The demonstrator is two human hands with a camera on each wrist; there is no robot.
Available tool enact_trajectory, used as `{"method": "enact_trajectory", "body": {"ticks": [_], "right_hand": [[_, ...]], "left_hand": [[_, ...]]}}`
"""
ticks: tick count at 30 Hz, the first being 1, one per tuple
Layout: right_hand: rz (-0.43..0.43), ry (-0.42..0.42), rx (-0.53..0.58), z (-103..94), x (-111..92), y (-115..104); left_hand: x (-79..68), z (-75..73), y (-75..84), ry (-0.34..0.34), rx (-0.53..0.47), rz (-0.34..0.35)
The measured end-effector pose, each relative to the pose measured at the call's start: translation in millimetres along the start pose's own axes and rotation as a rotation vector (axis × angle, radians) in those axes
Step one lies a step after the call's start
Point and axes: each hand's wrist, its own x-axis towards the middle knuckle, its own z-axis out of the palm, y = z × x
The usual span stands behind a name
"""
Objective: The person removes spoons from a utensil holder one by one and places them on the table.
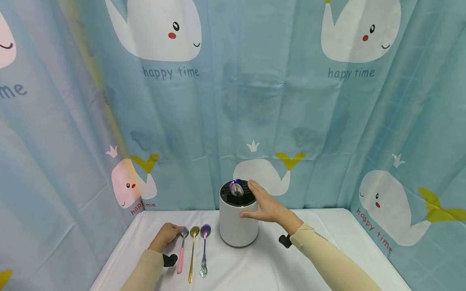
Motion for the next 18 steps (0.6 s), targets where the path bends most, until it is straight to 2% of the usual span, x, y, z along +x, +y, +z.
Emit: {"method": "enact_trajectory", "body": {"ticks": [8,13,18], "right_hand": [[-0.011,0.007,0.0,0.2,-0.5,0.9],[-0.015,0.009,-0.003,0.8,-0.3,2.2],[-0.024,0.013,-0.007,0.1,-0.4,2.7]], "left_hand": [[-8.8,-1.7,8.3,0.043,0.121,0.052],[-8.0,-2.3,7.7,0.069,0.169,0.04],[-6.9,-4.6,10.5,0.082,0.155,0.011]]}}
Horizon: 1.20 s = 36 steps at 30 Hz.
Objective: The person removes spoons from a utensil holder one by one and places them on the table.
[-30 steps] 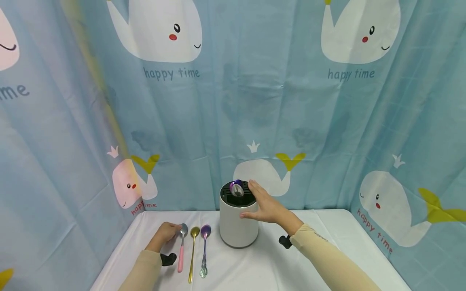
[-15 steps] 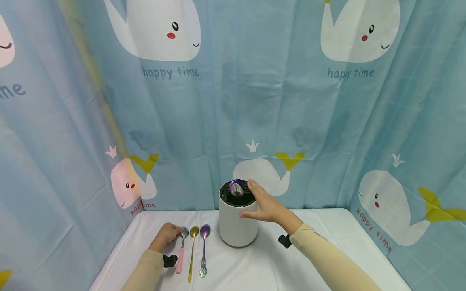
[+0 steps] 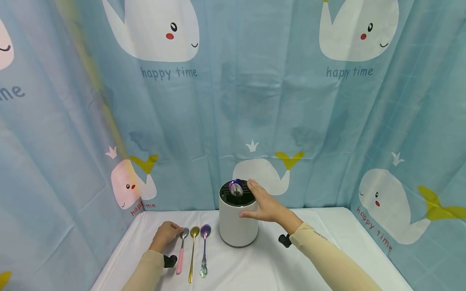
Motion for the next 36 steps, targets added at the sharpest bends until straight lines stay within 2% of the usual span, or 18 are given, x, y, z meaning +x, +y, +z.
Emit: {"method": "enact_trajectory", "body": {"ticks": [6,18,27,36], "right_hand": [[0.006,-0.003,0.01,-0.2,0.7,-1.1],[0.001,0.002,0.015,-0.5,0.4,-1.4],[0.011,0.001,0.018,-0.5,1.0,-2.8],[0.019,-0.002,0.016,0.1,0.6,-3.8]], "left_hand": [[-2.0,-9.5,15.3,0.017,-0.046,0.06],[-15.4,-27.6,80.4,0.035,-0.176,0.232],[-34.8,-27.4,130.3,0.049,-0.207,0.334],[-47.6,-22.8,167.7,0.057,-0.229,0.436]]}}
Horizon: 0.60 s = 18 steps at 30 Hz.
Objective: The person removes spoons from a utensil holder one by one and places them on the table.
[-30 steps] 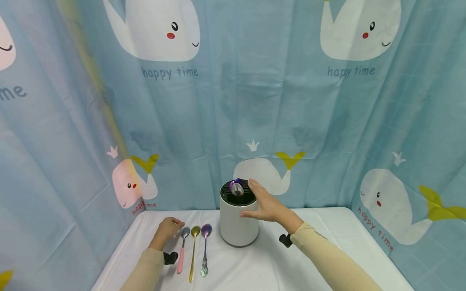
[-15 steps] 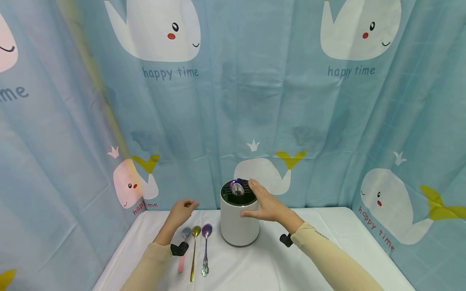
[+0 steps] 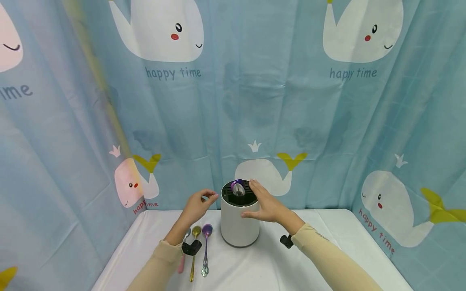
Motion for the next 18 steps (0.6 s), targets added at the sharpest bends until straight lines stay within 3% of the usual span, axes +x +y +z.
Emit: {"method": "enact_trajectory", "body": {"ticks": [10,18], "right_hand": [[0.01,-0.004,-0.003,-0.9,-1.5,-1.0],[0.015,-0.004,-0.01,-0.2,-2.4,-1.9]], "left_hand": [[10.4,22.4,26.8,0.032,-0.068,0.071],[13.8,38.6,32.4,0.056,-0.076,0.126]]}}
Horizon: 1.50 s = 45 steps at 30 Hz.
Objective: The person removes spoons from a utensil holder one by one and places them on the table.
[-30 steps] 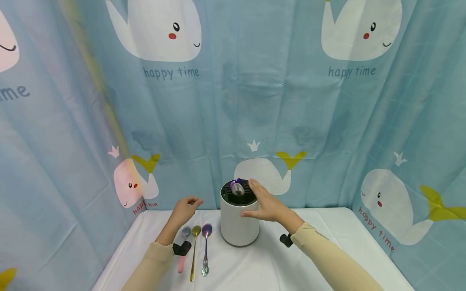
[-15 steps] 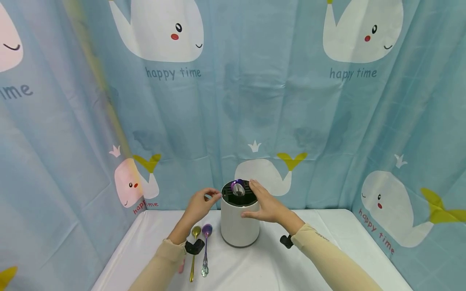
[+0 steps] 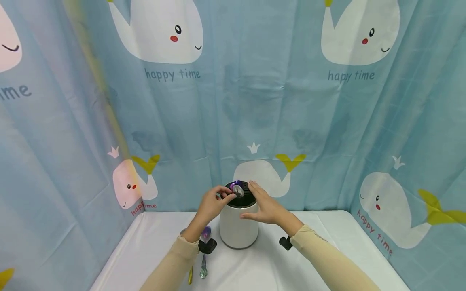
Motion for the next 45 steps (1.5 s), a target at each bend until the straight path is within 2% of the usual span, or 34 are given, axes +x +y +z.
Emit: {"method": "enact_trajectory", "body": {"ticks": [8,14,19,22,29,33,39,45], "right_hand": [[-0.011,-0.005,-0.009,2.4,-0.7,0.5],[-0.021,0.022,0.0,1.6,0.3,1.5],[-0.017,0.013,-0.004,0.4,-0.6,1.9],[-0.022,0.017,0.0,0.3,-0.9,2.4],[-0.021,0.013,-0.002,0.1,-0.6,2.5],[-0.027,0.008,0.0,0.1,0.1,2.6],[-0.029,0.007,-0.005,0.5,1.7,2.8],[-0.027,0.005,-0.003,0.7,1.3,2.5]], "left_hand": [[-1.0,8.0,-5.6,0.007,0.054,-0.015],[2.0,11.5,-6.9,0.008,0.097,0.005],[1.7,12.6,-5.4,-0.001,0.1,0.005],[1.7,12.3,-5.1,-0.001,0.085,0.001],[2.0,11.0,-6.6,-0.004,0.042,0.039],[1.9,9.1,-5.1,0.0,0.0,0.03],[2.5,4.9,1.1,0.029,-0.091,0.038],[1.3,-0.7,10.5,0.055,-0.149,0.075]]}}
